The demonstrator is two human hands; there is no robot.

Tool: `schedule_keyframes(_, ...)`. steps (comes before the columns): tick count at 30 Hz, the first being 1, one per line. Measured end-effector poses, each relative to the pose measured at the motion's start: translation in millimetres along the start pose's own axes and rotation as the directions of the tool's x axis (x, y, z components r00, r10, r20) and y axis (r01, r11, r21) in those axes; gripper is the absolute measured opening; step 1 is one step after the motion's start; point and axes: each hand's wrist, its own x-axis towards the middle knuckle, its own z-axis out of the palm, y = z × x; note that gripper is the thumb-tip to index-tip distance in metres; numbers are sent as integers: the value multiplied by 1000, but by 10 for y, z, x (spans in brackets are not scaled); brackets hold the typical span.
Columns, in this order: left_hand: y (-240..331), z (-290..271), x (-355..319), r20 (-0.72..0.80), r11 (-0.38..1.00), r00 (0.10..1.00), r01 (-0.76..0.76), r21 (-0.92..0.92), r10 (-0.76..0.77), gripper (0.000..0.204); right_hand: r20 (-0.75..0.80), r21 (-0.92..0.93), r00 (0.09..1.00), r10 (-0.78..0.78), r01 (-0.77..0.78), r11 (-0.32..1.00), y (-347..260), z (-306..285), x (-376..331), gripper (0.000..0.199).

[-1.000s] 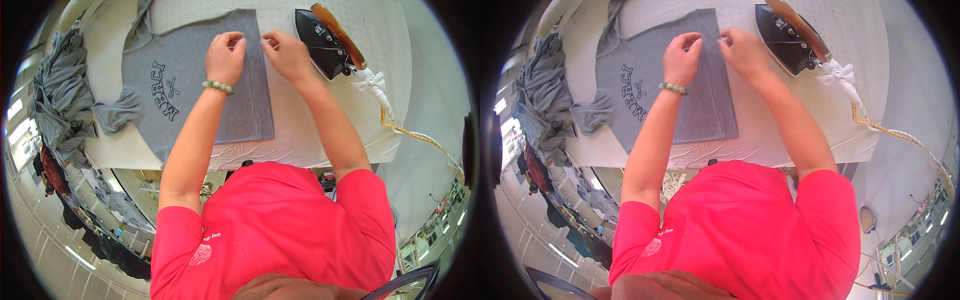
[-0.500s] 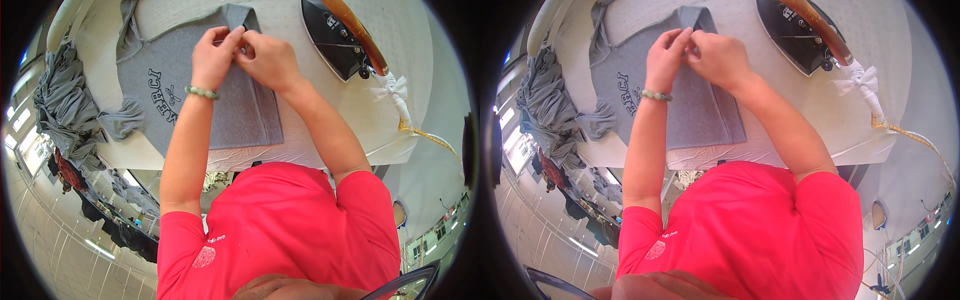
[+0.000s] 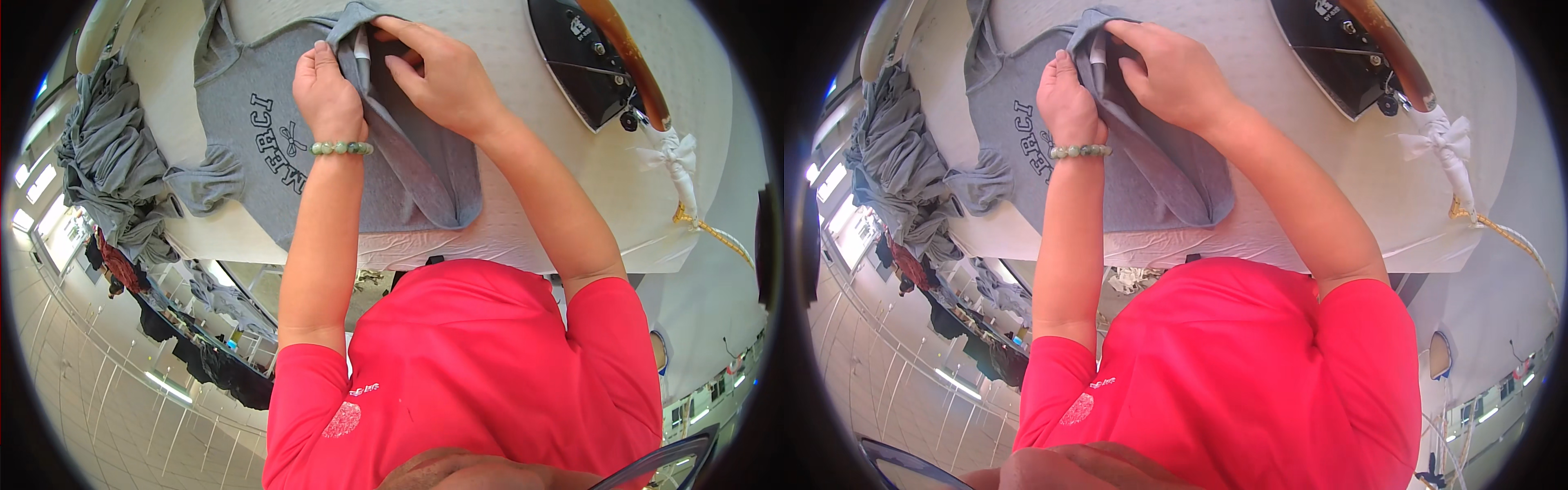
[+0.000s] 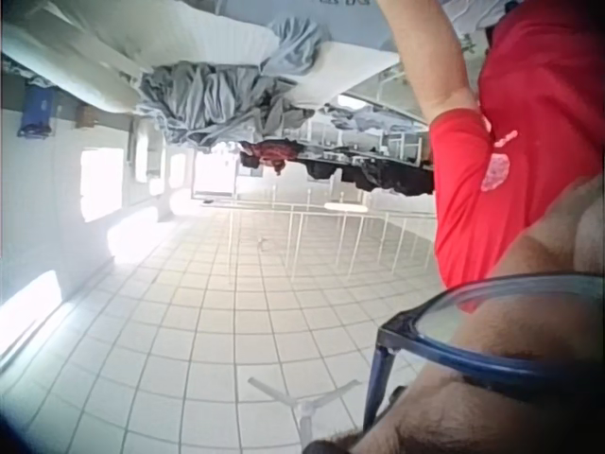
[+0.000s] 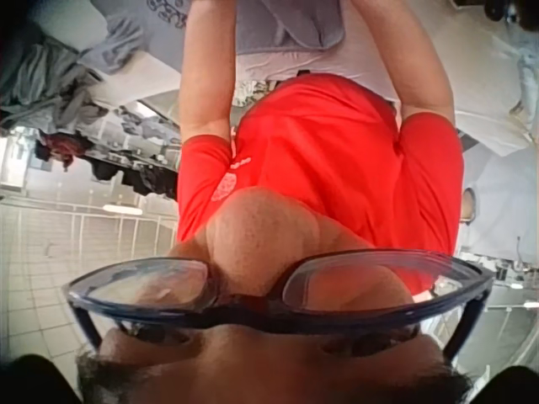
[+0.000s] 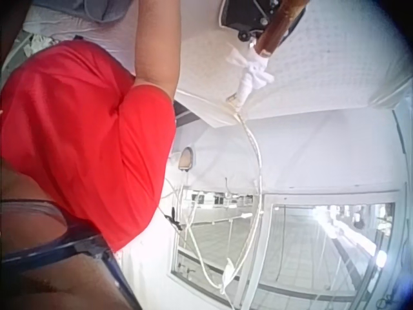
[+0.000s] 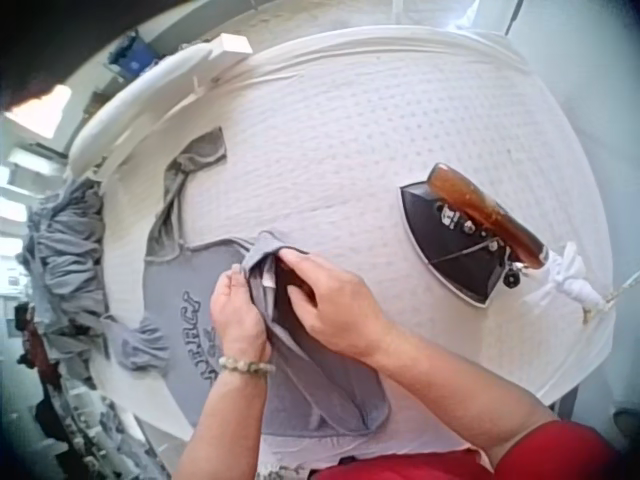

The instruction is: Ironing and folding a grey t-shirt on a professional ironing station.

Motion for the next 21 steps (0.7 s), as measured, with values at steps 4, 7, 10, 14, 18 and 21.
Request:
schedule_keyframes(4,86,-89,-63,64,1000,998,0,20,-1,23,78,23,997,31,-32,999,-103,29,7,45)
schedule_keyframes(7,171,-145,-147,132,997,990,-59,51,52,24,121,-7,992,33,-33,999,-198,20,18,46)
schedule_keyframes(10,241,-234,-204,288,999,956,40,35,-48,30,153,-67,988,21,-11,998,-259,46,20,45)
schedule_keyframes(14,280,-309,-220,280,992,952,121,29,-124,37,115,-197,989,-91,113,974,-257,88,18,41)
schedule_keyframes(18,278,-391,-174,303,994,947,109,18,-109,43,62,-256,977,-206,215,942,-139,134,5,39)
schedule_keyframes(21,301,-427,-162,302,991,944,134,22,-134,44,50,-252,950,-308,310,917,-96,137,-11,31)
